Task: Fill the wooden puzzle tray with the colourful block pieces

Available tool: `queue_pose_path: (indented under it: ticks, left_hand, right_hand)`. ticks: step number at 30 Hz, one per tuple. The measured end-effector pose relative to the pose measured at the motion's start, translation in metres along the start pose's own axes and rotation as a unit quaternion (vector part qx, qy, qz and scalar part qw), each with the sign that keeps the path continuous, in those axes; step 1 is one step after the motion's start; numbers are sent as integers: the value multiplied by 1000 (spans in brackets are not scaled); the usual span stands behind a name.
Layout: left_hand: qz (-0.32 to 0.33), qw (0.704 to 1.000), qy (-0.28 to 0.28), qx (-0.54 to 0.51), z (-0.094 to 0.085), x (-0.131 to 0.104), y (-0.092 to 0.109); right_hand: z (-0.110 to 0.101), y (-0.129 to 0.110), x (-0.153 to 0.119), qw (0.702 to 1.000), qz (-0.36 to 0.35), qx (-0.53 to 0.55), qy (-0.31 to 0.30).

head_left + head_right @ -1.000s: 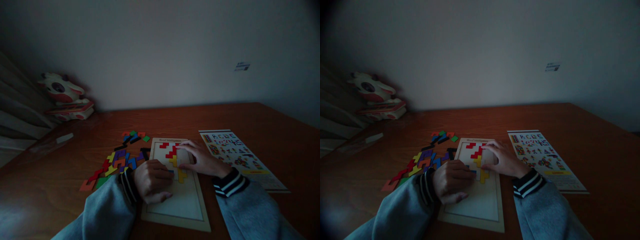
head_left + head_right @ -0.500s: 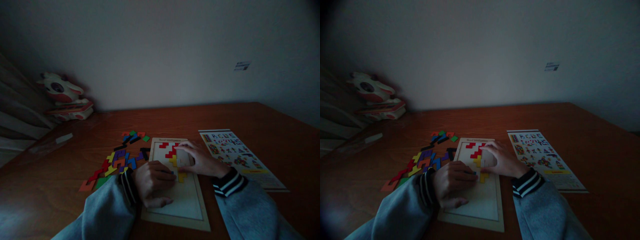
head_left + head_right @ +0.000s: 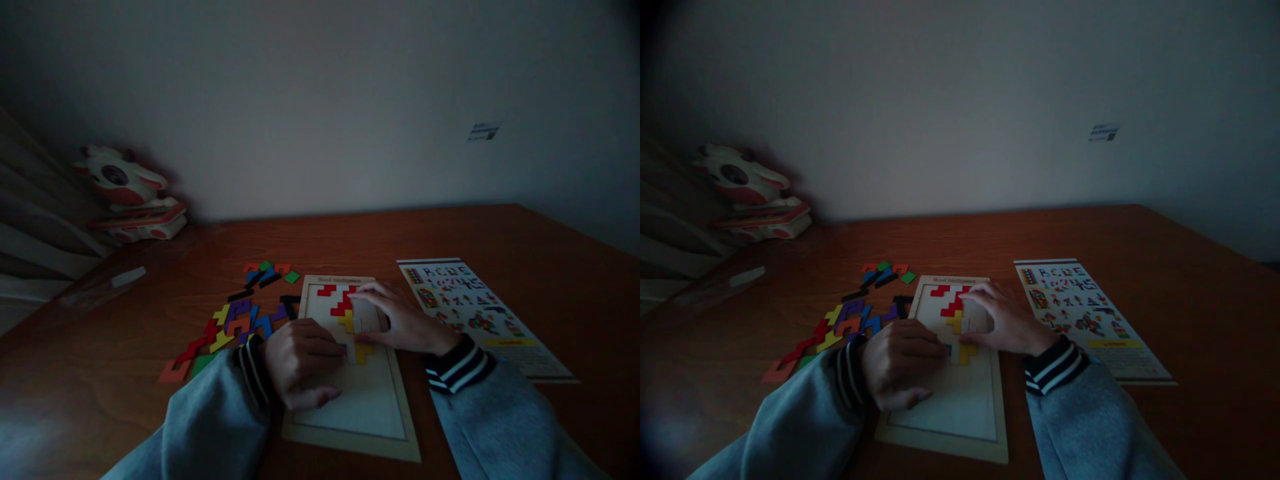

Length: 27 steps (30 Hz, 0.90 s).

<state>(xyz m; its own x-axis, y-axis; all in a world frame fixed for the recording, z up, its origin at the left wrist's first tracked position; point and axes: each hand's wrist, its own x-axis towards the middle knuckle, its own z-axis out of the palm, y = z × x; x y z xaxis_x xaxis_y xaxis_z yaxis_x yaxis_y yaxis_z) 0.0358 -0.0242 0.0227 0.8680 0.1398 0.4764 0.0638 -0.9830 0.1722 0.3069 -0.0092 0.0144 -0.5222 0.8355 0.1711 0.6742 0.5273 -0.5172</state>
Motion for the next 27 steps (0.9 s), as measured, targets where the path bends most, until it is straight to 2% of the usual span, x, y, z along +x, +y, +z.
queue_pose_path:
  ticks: [9,21,27]
  left_hand:
    - [-1,1000,14,18,-3,-4,-2]
    - [-11,1000,-28,0,-3,-1,0]
    - [-27,999,-25,12,-4,-4,-1]
  right_hand:
    - [-1,0,0,1000,-9,-1,11]
    - [1,3,0,1000,-10,-3,8]
    - [1,2,-1,1000,-2,-14,2]
